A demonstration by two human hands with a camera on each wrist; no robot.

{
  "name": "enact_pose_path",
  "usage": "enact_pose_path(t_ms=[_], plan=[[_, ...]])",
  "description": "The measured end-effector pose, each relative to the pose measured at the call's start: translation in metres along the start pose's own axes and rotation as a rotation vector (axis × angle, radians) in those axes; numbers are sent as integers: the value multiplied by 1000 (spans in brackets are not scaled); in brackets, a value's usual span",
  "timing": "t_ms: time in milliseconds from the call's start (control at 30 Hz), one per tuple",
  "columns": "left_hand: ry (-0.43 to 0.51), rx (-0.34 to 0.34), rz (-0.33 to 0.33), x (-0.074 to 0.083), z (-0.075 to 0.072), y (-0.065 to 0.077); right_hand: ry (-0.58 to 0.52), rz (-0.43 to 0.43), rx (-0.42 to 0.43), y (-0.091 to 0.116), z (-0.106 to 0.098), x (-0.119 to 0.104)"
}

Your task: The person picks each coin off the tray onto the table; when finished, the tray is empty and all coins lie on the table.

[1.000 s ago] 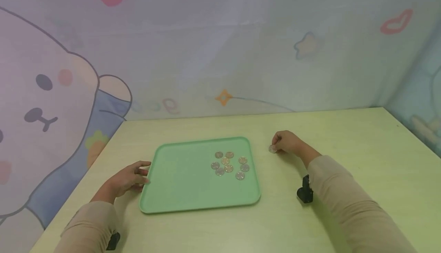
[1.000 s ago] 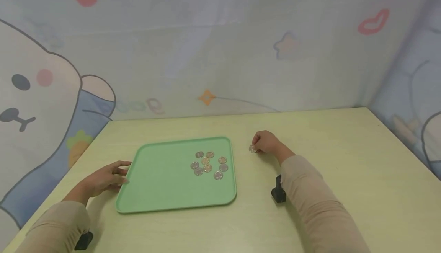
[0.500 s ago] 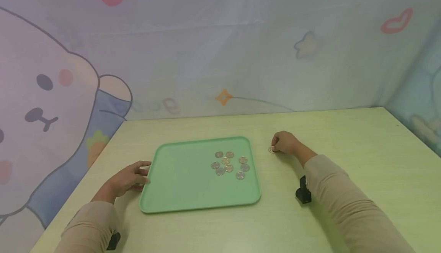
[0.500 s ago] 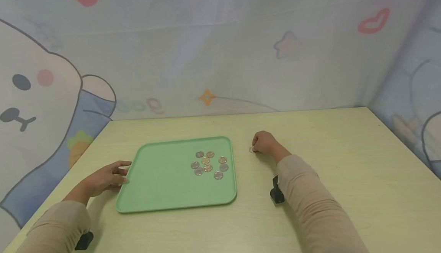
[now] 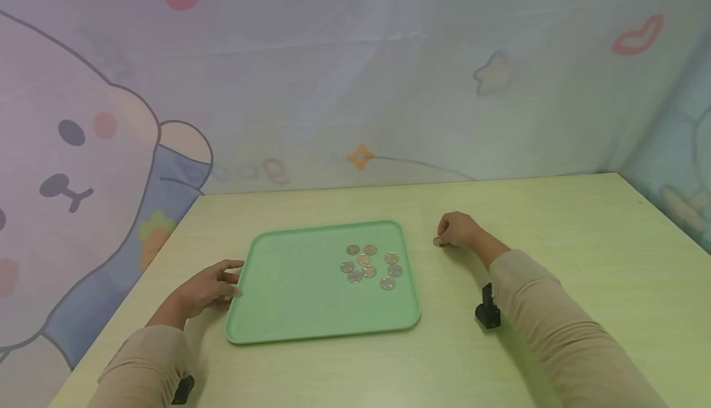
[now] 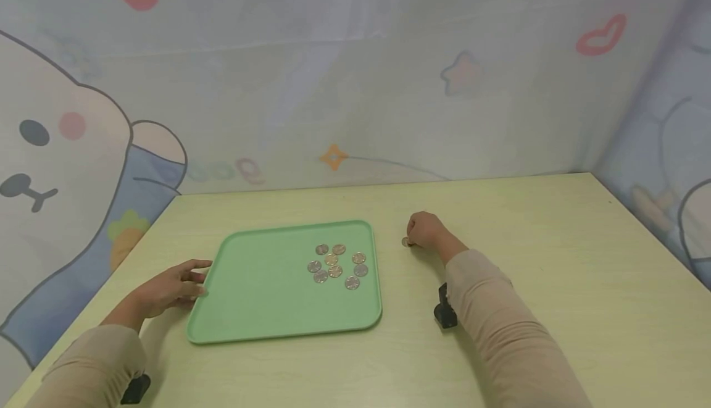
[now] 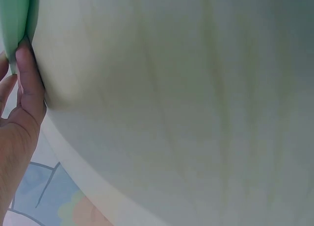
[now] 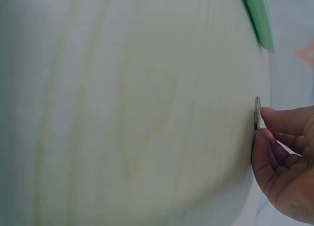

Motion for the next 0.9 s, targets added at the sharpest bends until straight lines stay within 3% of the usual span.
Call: enact_pose_path(t_ms=[300, 600, 900], plan=[[-2, 2, 3, -2, 0, -2, -62, 35, -3, 4, -3, -4], [-9, 3, 4, -4, 0, 1, -165, -46, 11, 8, -8, -17], [-19, 2, 4, -4, 0, 2, -273, -74, -33, 10, -4, -36]])
Point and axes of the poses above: each hand's wrist, its own y-axis away from the middle knuckle, its own z-axis out of the palm, x = y × z, the point moved 4 cm from there along -y, towards the middle knuckle
